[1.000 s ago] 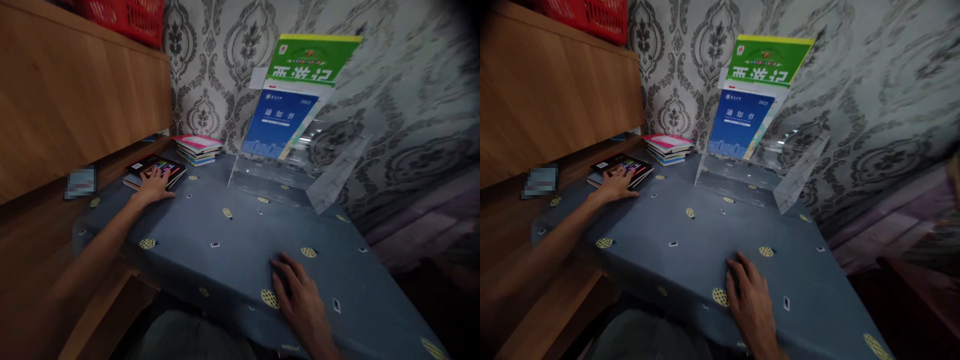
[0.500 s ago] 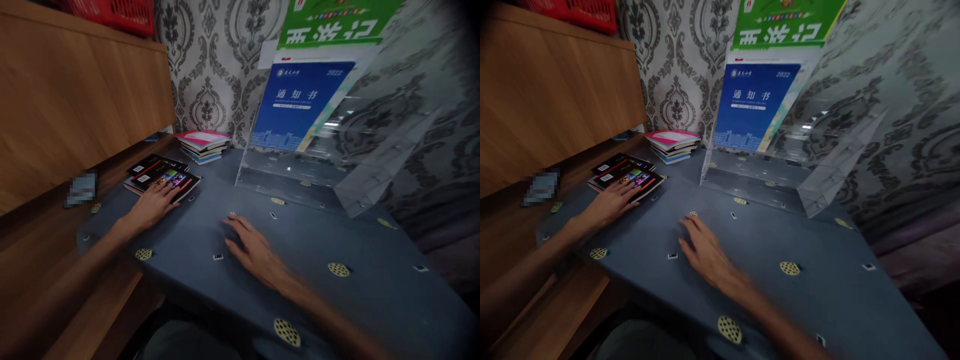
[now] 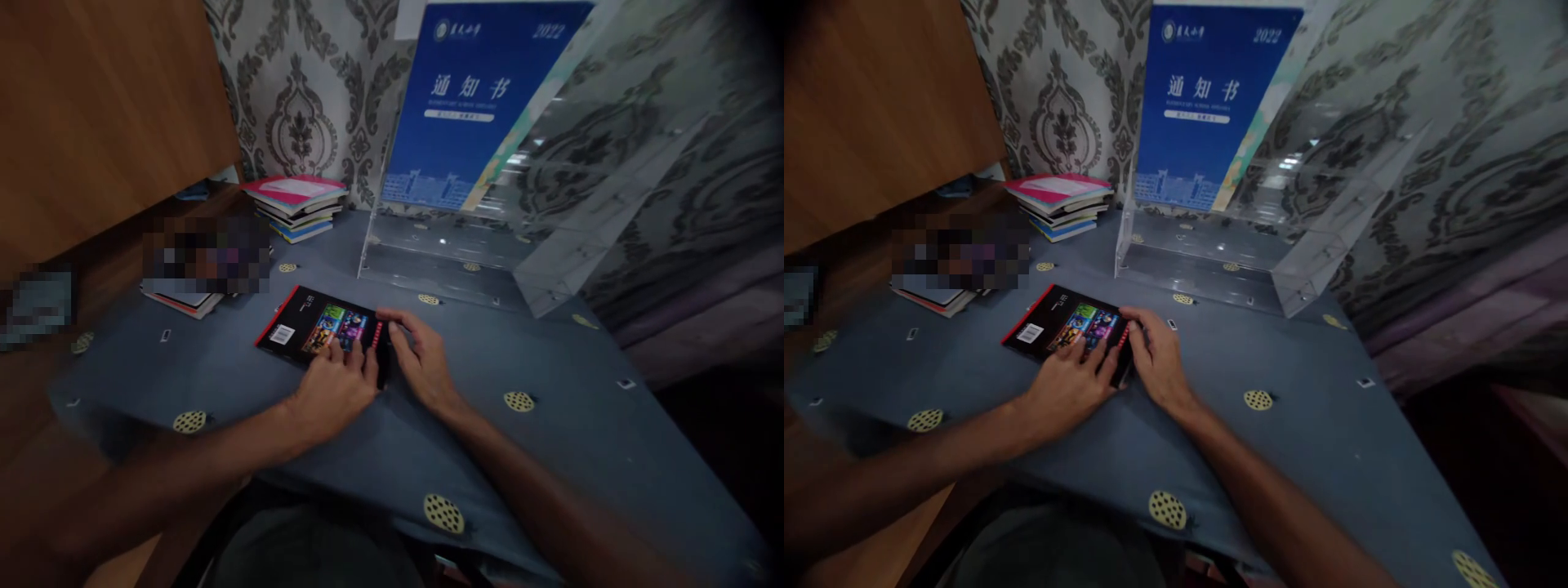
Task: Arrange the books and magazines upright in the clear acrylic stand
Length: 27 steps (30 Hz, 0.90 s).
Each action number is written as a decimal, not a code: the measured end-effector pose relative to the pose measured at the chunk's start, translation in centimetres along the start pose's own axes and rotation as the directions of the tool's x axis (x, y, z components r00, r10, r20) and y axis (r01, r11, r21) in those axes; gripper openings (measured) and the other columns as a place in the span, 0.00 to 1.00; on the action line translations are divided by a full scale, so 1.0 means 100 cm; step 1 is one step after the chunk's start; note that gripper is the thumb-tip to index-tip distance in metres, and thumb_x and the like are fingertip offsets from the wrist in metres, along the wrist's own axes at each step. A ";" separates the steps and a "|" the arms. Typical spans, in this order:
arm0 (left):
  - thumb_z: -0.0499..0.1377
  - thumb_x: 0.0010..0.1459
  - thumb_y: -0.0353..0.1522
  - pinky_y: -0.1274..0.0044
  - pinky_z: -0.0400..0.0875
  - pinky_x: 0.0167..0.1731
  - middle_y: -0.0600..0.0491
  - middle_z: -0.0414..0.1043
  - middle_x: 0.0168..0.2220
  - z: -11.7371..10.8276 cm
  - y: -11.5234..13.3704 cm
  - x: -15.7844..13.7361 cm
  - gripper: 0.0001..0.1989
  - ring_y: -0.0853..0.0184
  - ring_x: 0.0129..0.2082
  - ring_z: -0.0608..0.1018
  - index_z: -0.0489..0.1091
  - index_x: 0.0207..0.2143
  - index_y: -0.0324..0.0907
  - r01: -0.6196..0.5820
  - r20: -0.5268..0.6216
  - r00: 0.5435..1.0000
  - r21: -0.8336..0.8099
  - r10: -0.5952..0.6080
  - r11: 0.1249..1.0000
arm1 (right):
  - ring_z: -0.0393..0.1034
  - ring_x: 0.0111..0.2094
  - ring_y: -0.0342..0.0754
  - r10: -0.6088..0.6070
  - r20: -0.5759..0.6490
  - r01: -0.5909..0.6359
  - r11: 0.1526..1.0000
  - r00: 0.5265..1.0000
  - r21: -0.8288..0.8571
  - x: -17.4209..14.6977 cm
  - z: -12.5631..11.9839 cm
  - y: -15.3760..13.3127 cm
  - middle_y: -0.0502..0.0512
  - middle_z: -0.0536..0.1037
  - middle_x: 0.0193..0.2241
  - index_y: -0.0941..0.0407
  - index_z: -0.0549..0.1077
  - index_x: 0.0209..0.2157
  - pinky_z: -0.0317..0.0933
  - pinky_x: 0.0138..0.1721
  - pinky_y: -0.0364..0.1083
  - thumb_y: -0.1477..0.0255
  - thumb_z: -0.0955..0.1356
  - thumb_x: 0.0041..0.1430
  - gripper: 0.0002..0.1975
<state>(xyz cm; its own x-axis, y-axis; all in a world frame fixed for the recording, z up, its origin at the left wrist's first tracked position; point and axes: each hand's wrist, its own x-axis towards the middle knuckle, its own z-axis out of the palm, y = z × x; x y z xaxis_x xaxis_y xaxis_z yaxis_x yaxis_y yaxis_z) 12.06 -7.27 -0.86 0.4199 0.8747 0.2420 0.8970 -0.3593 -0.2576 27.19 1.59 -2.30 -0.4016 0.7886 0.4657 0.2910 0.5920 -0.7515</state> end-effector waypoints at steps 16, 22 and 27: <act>0.48 0.71 0.34 0.57 0.68 0.58 0.43 0.71 0.61 0.036 -0.090 0.032 0.20 0.54 0.61 0.74 0.69 0.60 0.39 0.067 0.075 0.996 -0.242 -0.050 0.968 | 0.64 0.63 0.55 -0.012 0.301 0.128 0.921 0.954 -0.369 0.001 -0.001 0.008 0.64 0.71 0.61 0.56 0.68 0.59 0.59 0.64 0.63 0.74 0.58 0.70 0.19; 0.48 0.70 0.34 0.63 0.73 0.55 0.47 0.76 0.57 0.046 -0.118 0.027 0.19 0.56 0.56 0.78 0.73 0.56 0.42 0.137 0.037 0.991 -0.232 -0.132 0.963 | 0.62 0.65 0.56 0.082 0.282 0.066 0.875 0.956 -0.479 0.008 -0.011 0.022 0.66 0.68 0.64 0.61 0.68 0.60 0.55 0.67 0.62 0.67 0.58 0.72 0.21; 0.48 0.70 0.34 0.60 0.75 0.52 0.44 0.77 0.55 0.047 -0.116 0.027 0.20 0.53 0.54 0.79 0.74 0.55 0.39 0.133 0.008 0.991 -0.232 -0.135 0.964 | 0.62 0.65 0.58 0.133 0.219 0.011 0.832 0.967 -0.555 0.013 -0.018 0.037 0.66 0.68 0.64 0.61 0.72 0.58 0.51 0.67 0.65 0.67 0.58 0.72 0.22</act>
<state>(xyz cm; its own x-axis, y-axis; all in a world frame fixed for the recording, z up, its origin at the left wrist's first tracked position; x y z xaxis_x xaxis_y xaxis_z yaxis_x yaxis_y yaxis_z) 2.20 0.78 -1.60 0.2936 0.9180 0.2667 0.9524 -0.3049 0.0009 29.36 5.08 -3.65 -0.5395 0.8046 0.2480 0.7196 0.5936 -0.3602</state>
